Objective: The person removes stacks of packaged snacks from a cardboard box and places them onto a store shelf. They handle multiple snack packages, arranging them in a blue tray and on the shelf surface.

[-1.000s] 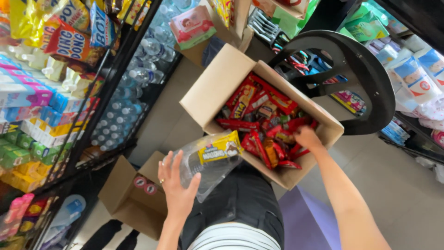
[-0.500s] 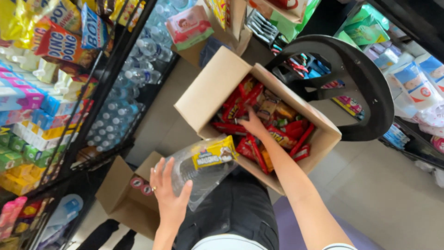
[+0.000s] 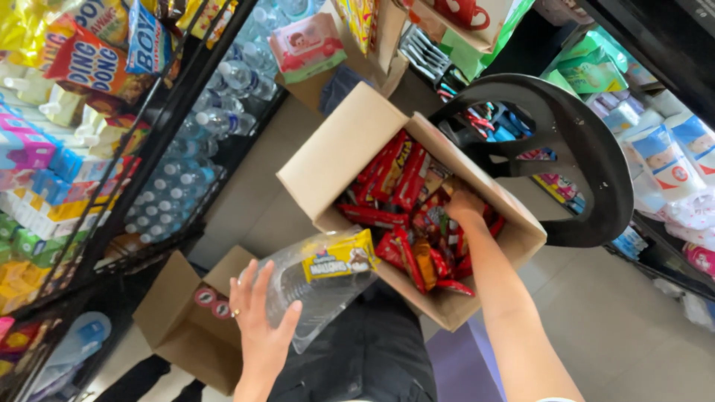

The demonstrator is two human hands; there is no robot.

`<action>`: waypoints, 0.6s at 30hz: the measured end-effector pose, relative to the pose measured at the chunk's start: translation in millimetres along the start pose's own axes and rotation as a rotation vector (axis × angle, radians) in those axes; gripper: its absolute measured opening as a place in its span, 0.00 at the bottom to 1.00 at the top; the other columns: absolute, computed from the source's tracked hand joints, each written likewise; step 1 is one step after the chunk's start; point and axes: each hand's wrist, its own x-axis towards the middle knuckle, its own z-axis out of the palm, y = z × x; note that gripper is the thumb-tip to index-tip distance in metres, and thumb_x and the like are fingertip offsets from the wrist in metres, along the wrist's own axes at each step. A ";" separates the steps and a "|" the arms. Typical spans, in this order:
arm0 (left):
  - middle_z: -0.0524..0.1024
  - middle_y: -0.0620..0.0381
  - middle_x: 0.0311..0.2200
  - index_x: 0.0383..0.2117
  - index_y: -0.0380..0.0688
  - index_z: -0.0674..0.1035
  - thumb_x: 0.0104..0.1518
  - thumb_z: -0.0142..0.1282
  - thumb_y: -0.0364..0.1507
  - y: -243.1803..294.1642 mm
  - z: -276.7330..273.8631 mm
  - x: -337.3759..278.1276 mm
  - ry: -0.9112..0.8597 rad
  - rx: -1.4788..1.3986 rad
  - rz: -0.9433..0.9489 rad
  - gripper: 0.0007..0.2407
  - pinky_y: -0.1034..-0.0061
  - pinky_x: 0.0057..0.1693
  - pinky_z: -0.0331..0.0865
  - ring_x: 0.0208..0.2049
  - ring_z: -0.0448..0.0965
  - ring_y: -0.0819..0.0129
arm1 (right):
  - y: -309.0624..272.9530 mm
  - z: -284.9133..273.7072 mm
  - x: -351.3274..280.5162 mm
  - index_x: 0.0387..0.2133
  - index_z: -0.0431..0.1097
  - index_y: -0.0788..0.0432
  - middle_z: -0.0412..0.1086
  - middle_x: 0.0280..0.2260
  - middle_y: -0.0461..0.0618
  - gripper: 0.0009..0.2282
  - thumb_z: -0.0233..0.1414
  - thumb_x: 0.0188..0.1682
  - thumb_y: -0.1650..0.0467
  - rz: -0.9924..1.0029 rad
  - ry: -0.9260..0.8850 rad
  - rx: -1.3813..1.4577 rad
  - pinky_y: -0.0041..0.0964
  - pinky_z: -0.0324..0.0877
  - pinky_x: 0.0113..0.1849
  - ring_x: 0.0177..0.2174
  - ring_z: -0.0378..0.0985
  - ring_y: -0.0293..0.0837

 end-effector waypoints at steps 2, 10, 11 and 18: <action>0.55 0.48 0.70 0.63 0.51 0.68 0.47 0.65 0.34 6.1 -2.1 3.1 -0.014 0.008 -0.015 0.32 0.49 0.71 0.42 0.71 0.44 0.37 | -1.4 -6.7 0.1 0.66 0.58 0.54 0.60 0.63 0.59 0.36 0.59 0.40 0.64 0.050 -0.084 -0.063 0.50 0.63 0.57 0.59 0.66 0.59; 0.56 0.47 0.68 0.63 0.49 0.68 0.44 0.67 0.35 3.3 -19.4 10.6 -0.058 -0.040 0.032 0.34 0.52 0.68 0.50 0.68 0.52 0.42 | -5.9 -44.1 -15.9 0.66 0.58 0.41 0.59 0.65 0.56 0.40 0.65 0.35 0.56 0.086 -0.280 -0.250 0.52 0.61 0.61 0.62 0.63 0.57; 0.59 0.48 0.67 0.62 0.48 0.70 0.44 0.67 0.33 1.3 -19.0 10.6 -0.038 -0.063 0.052 0.33 0.54 0.68 0.52 0.67 0.55 0.45 | 1.7 -39.0 -12.7 0.66 0.58 0.38 0.58 0.65 0.54 0.40 0.65 0.35 0.56 0.083 -0.262 -0.284 0.55 0.61 0.60 0.63 0.62 0.57; 0.65 0.50 0.64 0.58 0.47 0.74 0.44 0.66 0.28 -20.9 -19.7 25.6 0.030 -0.170 0.148 0.29 0.58 0.68 0.56 0.66 0.62 0.50 | -45.1 3.3 -57.6 0.66 0.58 0.40 0.57 0.65 0.47 0.41 0.65 0.34 0.54 -0.248 -0.125 -0.549 0.66 0.57 0.58 0.62 0.60 0.52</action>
